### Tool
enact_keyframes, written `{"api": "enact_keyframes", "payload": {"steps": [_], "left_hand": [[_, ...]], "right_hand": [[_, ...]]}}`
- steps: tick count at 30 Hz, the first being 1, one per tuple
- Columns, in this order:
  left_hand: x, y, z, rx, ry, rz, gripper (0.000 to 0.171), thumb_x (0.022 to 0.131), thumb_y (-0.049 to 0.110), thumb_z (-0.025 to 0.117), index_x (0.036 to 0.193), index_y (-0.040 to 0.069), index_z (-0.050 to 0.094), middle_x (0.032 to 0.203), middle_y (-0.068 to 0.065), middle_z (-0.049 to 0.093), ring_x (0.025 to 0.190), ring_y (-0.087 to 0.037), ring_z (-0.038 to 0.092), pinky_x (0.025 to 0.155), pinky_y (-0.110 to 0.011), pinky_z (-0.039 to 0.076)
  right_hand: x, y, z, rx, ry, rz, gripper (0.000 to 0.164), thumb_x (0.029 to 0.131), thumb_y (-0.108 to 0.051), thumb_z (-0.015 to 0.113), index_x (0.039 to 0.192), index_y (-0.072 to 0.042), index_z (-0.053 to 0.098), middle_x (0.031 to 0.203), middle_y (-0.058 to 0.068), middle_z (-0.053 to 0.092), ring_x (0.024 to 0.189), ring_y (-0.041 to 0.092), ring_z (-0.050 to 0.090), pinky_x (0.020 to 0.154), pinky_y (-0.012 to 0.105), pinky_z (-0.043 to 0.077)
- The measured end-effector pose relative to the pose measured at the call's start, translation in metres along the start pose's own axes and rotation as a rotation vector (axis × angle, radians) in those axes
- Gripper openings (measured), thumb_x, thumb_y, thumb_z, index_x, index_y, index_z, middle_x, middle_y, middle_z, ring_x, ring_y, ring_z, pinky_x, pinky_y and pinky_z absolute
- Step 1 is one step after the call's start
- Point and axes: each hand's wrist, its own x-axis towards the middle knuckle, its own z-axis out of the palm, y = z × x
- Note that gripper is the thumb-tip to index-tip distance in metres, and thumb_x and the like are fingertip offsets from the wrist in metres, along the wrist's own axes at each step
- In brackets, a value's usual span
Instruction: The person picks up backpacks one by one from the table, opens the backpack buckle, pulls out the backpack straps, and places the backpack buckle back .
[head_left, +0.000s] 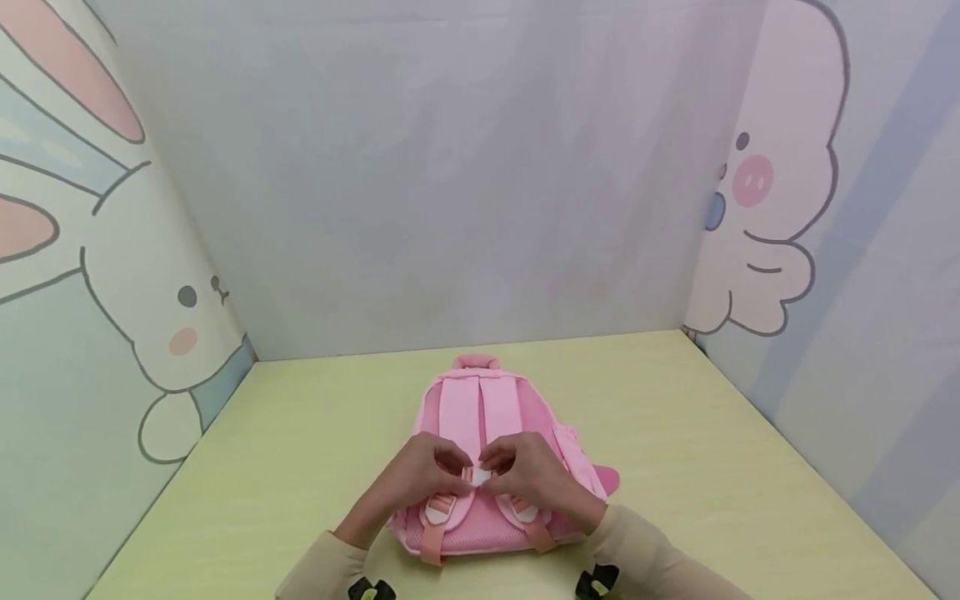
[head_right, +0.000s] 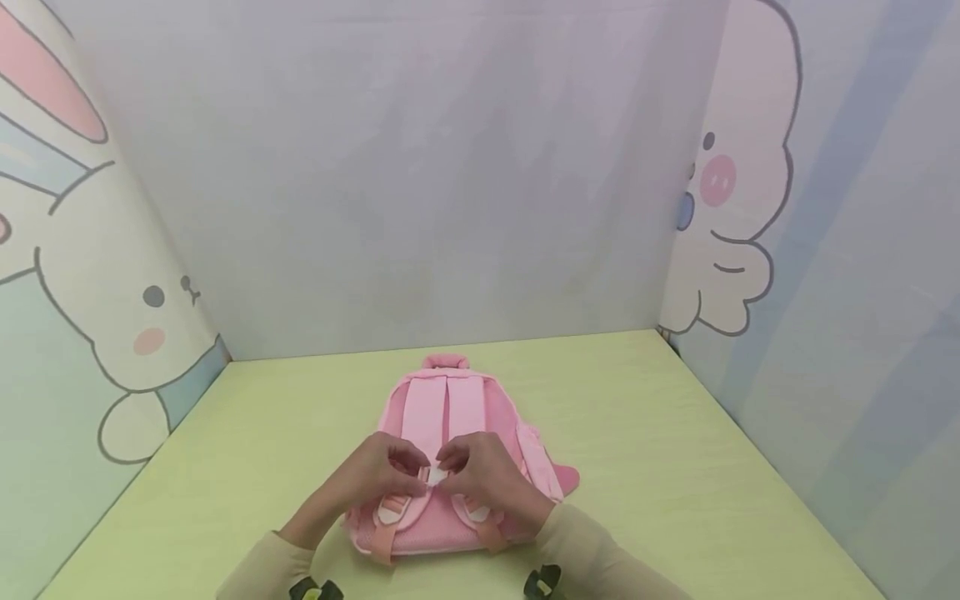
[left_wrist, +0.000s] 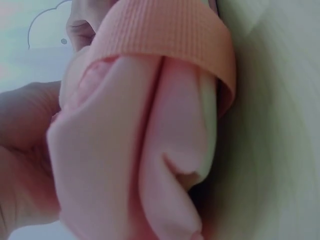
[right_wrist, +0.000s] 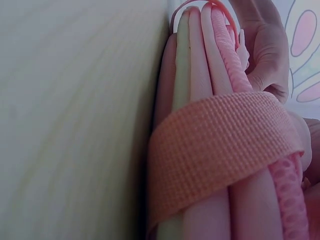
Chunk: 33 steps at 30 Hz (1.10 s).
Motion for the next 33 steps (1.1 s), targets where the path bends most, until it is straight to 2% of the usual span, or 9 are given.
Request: {"api": "enact_keyframes", "payload": {"steps": [7,15,21,27,33], "left_hand": [[0.005,0.004,0.002,0.020,0.012,0.000,0.021,0.077,0.018,0.087,0.094,0.012,0.078,0.079,0.007,0.068,0.075,-0.011,0.063,0.066,-0.027,0.053],[0.005,0.003,-0.002,0.014,0.006,-0.018,0.020,0.077,0.016,0.087,0.093,0.012,0.077,0.078,0.005,0.068,0.074,-0.012,0.062,0.065,-0.027,0.052],[0.004,0.002,-0.005,0.010,0.000,-0.013,0.021,0.078,0.017,0.087,0.095,0.012,0.077,0.080,0.006,0.068,0.076,-0.013,0.063,0.067,-0.028,0.053],[0.001,-0.002,-0.010,-0.043,-0.010,-0.030,0.023,0.078,0.016,0.086,0.098,0.010,0.077,0.083,0.004,0.069,0.080,-0.016,0.065,0.070,-0.029,0.054],[-0.002,-0.003,-0.014,-0.079,-0.020,-0.033,0.024,0.079,0.017,0.086,0.100,0.009,0.077,0.086,0.002,0.070,0.083,-0.018,0.066,0.072,-0.030,0.055]], "right_hand": [[-0.002,-0.001,-0.003,-0.053,0.045,-0.018,0.024,0.073,0.000,0.084,0.086,-0.010,0.067,0.077,-0.001,0.069,0.068,0.006,0.062,0.062,0.024,0.054],[0.000,-0.002,-0.009,-0.110,0.011,-0.026,0.023,0.074,0.002,0.083,0.085,-0.011,0.067,0.077,-0.006,0.067,0.069,0.005,0.061,0.061,0.023,0.053],[0.001,-0.002,-0.011,-0.098,-0.020,0.002,0.023,0.076,-0.001,0.083,0.087,-0.012,0.067,0.079,-0.007,0.067,0.072,0.007,0.061,0.062,0.023,0.053],[0.002,-0.001,-0.015,-0.076,-0.029,0.051,0.023,0.075,-0.004,0.084,0.087,-0.012,0.067,0.080,-0.007,0.066,0.075,0.010,0.062,0.063,0.024,0.053],[0.002,-0.001,-0.017,-0.096,-0.046,0.040,0.022,0.074,-0.004,0.085,0.085,-0.012,0.067,0.078,-0.006,0.066,0.073,0.008,0.061,0.063,0.024,0.053]]}}
